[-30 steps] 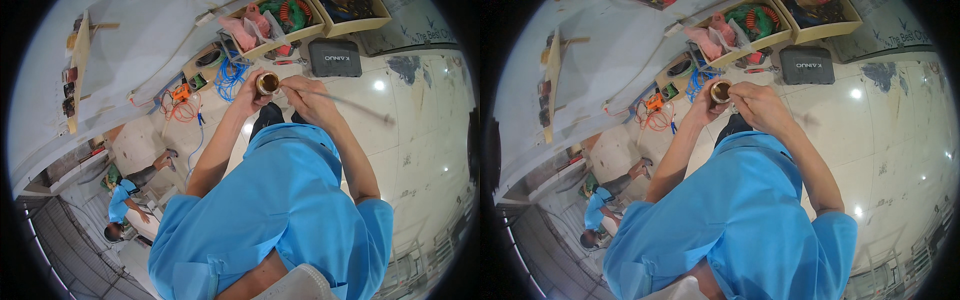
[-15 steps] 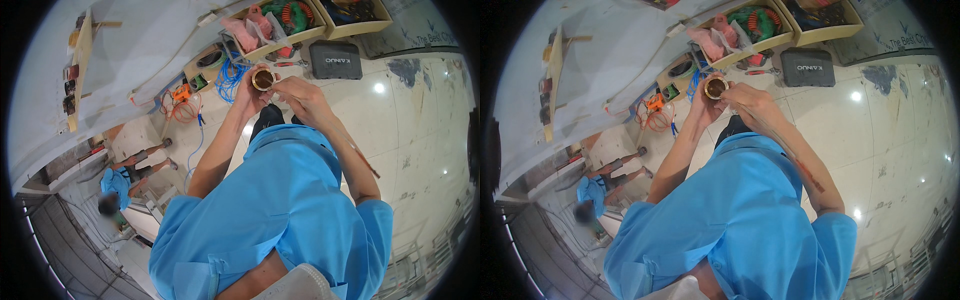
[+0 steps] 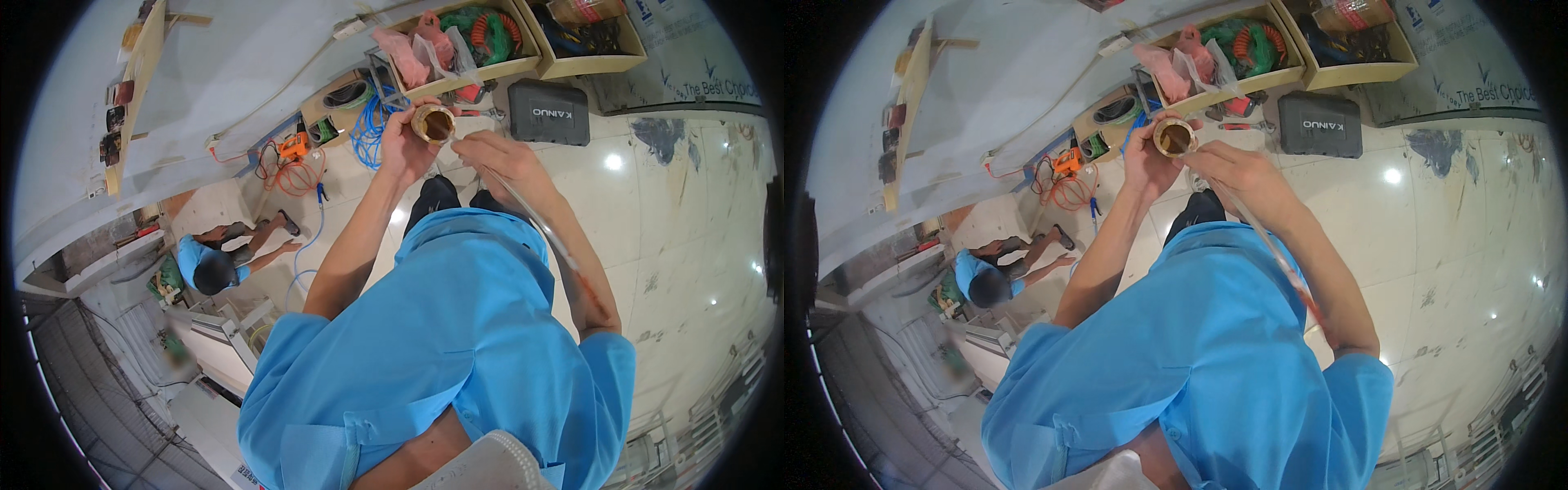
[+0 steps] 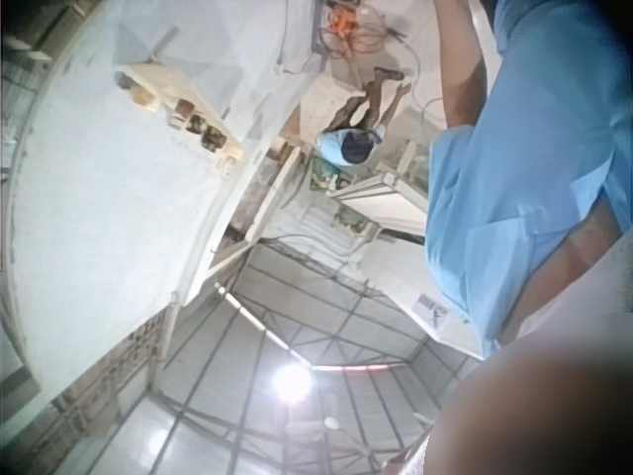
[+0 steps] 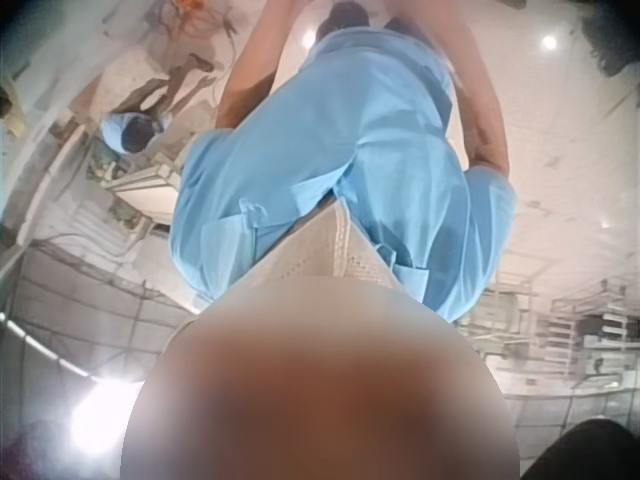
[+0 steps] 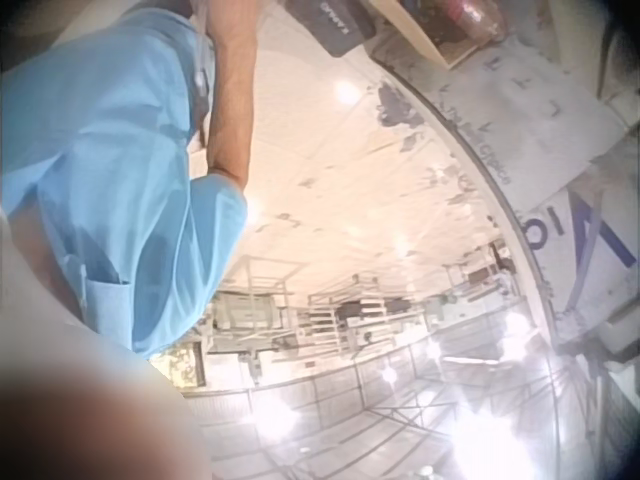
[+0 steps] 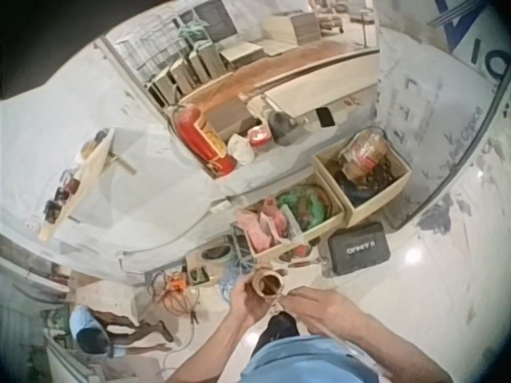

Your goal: The person mixes a brown paste in a small jar using a thin stick, then transfers some of it into a second jar and stirs again. The person briefly applies the mixture to a vertical surface with the stick, then returns to mixing.

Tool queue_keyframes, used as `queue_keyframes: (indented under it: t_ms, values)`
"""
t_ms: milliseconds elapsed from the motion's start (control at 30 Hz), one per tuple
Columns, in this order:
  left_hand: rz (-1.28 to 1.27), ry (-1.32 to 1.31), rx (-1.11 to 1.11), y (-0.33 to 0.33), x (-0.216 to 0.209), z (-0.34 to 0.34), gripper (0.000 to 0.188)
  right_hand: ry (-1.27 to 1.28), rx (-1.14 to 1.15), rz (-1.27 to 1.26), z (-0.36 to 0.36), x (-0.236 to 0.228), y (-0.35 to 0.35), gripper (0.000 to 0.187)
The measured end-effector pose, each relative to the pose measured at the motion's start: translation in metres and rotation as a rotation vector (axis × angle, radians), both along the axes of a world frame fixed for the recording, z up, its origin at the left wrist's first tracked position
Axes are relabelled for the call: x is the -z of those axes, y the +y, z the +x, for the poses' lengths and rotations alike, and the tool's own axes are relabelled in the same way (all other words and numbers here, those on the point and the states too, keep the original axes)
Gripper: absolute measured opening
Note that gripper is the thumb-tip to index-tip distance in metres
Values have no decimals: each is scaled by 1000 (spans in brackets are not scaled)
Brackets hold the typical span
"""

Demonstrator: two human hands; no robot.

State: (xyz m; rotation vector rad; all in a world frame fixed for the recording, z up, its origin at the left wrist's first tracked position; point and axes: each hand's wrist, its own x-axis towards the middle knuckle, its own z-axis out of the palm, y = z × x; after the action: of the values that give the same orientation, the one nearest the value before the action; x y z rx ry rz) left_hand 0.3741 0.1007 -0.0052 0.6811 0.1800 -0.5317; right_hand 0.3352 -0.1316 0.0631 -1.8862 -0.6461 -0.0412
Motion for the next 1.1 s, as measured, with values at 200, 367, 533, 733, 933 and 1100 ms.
queue_keyframes:
  t_ms: [200,367,533,733,933,1100]
  values:
    - [37,7,-19,0,-1,-3,45,-5,-23,33,3,-4,-2,26]
    - [53,-26,3,-2,-2,-3,45,64,-121,23,7,-11,-5,25]
    - [104,-64,69,-2,-6,-2,46,73,-102,17,11,-16,-13,23]
    - [159,-86,20,-3,-11,-2,46,105,-141,-17,8,-13,-9,23]
    - [192,-96,33,3,-9,-5,44,27,-29,15,9,-8,-17,25]
    - [199,-127,-23,3,-9,-10,44,105,24,-10,-2,-4,-1,21]
